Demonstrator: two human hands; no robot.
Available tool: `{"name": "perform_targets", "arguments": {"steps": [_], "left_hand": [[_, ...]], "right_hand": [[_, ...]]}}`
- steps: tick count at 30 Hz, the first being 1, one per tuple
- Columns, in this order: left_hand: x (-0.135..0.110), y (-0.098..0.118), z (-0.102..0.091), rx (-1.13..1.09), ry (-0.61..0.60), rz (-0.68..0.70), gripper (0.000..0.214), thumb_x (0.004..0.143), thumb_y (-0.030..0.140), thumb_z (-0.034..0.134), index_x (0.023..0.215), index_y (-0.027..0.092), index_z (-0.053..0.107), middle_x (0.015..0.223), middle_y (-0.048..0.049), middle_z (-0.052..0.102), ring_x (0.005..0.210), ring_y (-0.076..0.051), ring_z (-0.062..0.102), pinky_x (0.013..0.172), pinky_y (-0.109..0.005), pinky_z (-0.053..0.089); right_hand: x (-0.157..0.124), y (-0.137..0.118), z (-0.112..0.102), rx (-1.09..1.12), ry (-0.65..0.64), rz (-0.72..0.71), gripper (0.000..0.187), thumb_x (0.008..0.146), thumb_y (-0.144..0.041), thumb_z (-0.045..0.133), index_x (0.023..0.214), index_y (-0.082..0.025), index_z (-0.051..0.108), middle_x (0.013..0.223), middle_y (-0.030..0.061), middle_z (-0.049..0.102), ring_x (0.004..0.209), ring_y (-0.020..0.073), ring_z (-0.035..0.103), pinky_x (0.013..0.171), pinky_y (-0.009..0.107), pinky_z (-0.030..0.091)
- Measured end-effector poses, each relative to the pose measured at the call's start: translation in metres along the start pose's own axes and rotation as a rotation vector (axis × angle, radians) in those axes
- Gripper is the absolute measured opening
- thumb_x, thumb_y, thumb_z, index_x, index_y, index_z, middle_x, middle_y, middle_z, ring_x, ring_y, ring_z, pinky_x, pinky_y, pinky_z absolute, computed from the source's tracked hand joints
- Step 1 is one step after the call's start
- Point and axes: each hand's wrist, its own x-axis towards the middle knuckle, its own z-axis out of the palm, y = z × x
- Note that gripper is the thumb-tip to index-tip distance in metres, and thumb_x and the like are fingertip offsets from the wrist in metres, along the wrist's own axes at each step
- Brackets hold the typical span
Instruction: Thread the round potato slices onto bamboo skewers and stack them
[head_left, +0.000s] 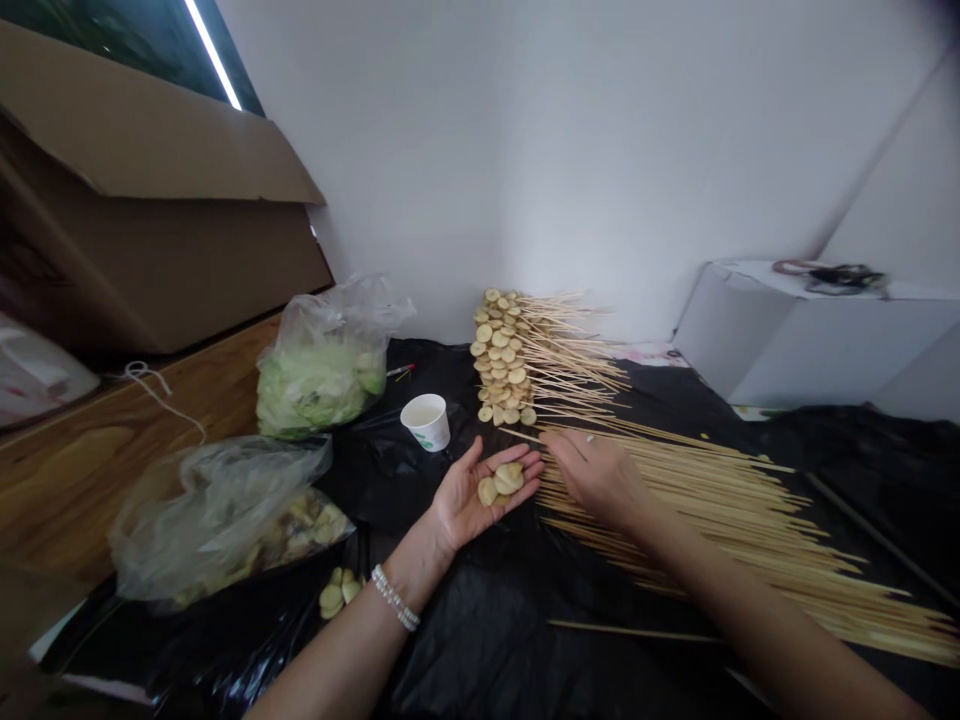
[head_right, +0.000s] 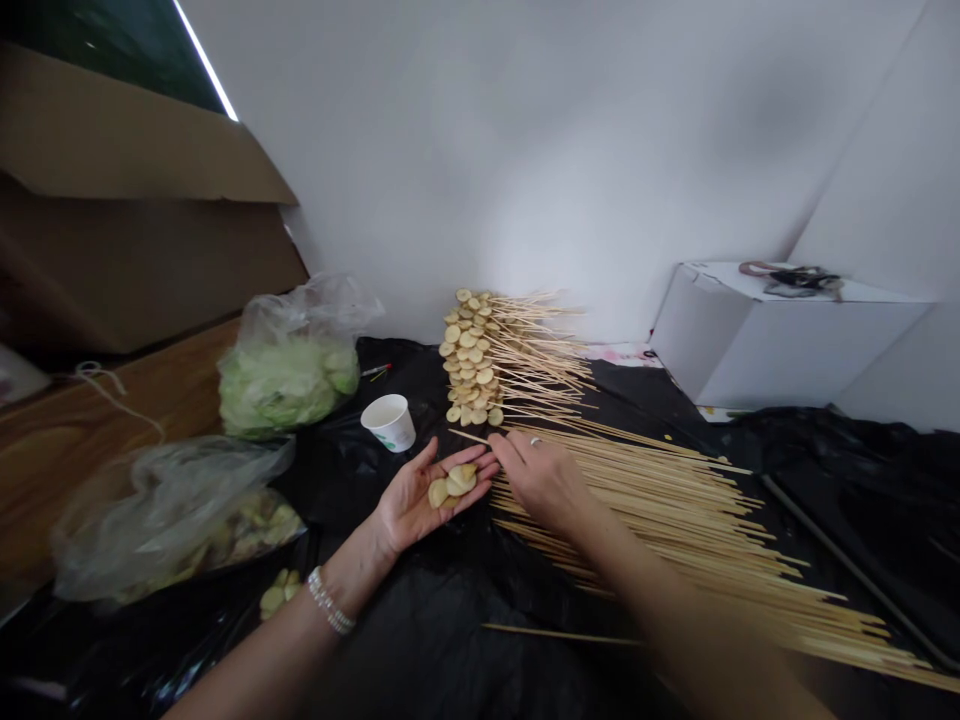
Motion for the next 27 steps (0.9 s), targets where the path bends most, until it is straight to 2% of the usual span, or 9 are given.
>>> {"name": "perform_targets", "arguments": {"steps": [3, 7, 12, 16, 21, 24, 27], "left_hand": [[-0.001, 0.000, -0.001, 0.005, -0.024, 0.003, 0.066, 0.090, 0.048, 0.044, 0.136, 0.001, 0.041, 0.117, -0.0239, 0.062, 0.115, -0.033, 0.056, 0.102, -0.045, 0.038], [-0.002, 0.001, 0.000, 0.022, -0.024, 0.003, 0.065, 0.091, 0.049, 0.042, 0.142, 0.009, 0.035, 0.118, -0.0199, 0.062, 0.109, -0.029, 0.060, 0.100, -0.044, 0.039], [-0.001, 0.003, -0.001, 0.049, -0.044, 0.000, 0.067, 0.092, 0.050, 0.037, 0.143, 0.007, 0.032, 0.126, -0.0211, 0.057, 0.108, -0.027, 0.060, 0.091, -0.038, 0.045], [-0.001, 0.003, -0.001, 0.072, -0.052, 0.007, 0.070, 0.091, 0.053, 0.034, 0.141, 0.004, 0.034, 0.128, -0.0224, 0.056, 0.111, -0.029, 0.058, 0.092, -0.040, 0.044], [-0.004, 0.002, 0.003, 0.095, -0.034, 0.020, 0.070, 0.091, 0.053, 0.036, 0.139, 0.002, 0.037, 0.129, -0.0225, 0.055, 0.110, -0.028, 0.058, 0.093, -0.038, 0.044], [-0.004, 0.002, 0.004, 0.105, -0.040, 0.006, 0.069, 0.091, 0.052, 0.037, 0.139, 0.002, 0.037, 0.129, -0.0229, 0.055, 0.110, -0.028, 0.059, 0.092, -0.037, 0.044], [-0.004, 0.002, 0.003, 0.110, -0.042, 0.000, 0.069, 0.091, 0.052, 0.038, 0.139, 0.002, 0.037, 0.129, -0.0232, 0.055, 0.110, -0.028, 0.058, 0.093, -0.036, 0.044]], "right_hand": [[-0.001, -0.008, 0.001, 0.062, 0.025, -0.043, 0.033, 0.089, -0.011, 0.040, 0.119, -0.013, 0.054, 0.084, 0.0051, 0.061, 0.067, 0.0142, 0.052, 0.058, 0.028, 0.033], [0.001, -0.018, 0.002, 0.067, 0.082, -0.114, 0.030, 0.089, -0.011, 0.040, 0.112, -0.010, 0.059, 0.084, 0.0075, 0.061, 0.072, 0.0165, 0.052, 0.059, 0.029, 0.036], [0.005, -0.028, 0.001, 0.116, 0.117, -0.108, 0.022, 0.093, -0.021, 0.045, 0.103, -0.013, 0.063, 0.083, 0.0068, 0.063, 0.071, 0.0156, 0.053, 0.060, 0.028, 0.037], [0.004, -0.033, 0.001, 0.143, 0.085, -0.101, 0.022, 0.094, -0.030, 0.048, 0.097, -0.014, 0.063, 0.079, 0.0060, 0.062, 0.068, 0.0146, 0.054, 0.059, 0.027, 0.035], [-0.001, -0.031, 0.008, 0.107, -0.031, -0.088, 0.022, 0.093, -0.021, 0.044, 0.106, -0.016, 0.061, 0.083, 0.0058, 0.062, 0.068, 0.0145, 0.054, 0.059, 0.028, 0.034], [-0.004, -0.031, 0.011, 0.071, -0.040, -0.095, 0.024, 0.092, -0.016, 0.042, 0.104, -0.016, 0.062, 0.081, 0.0046, 0.062, 0.065, 0.0140, 0.052, 0.057, 0.029, 0.031], [-0.003, -0.031, 0.009, 0.068, -0.020, -0.102, 0.023, 0.093, -0.018, 0.041, 0.101, -0.016, 0.063, 0.080, 0.0046, 0.062, 0.064, 0.0140, 0.052, 0.056, 0.029, 0.029]]}}
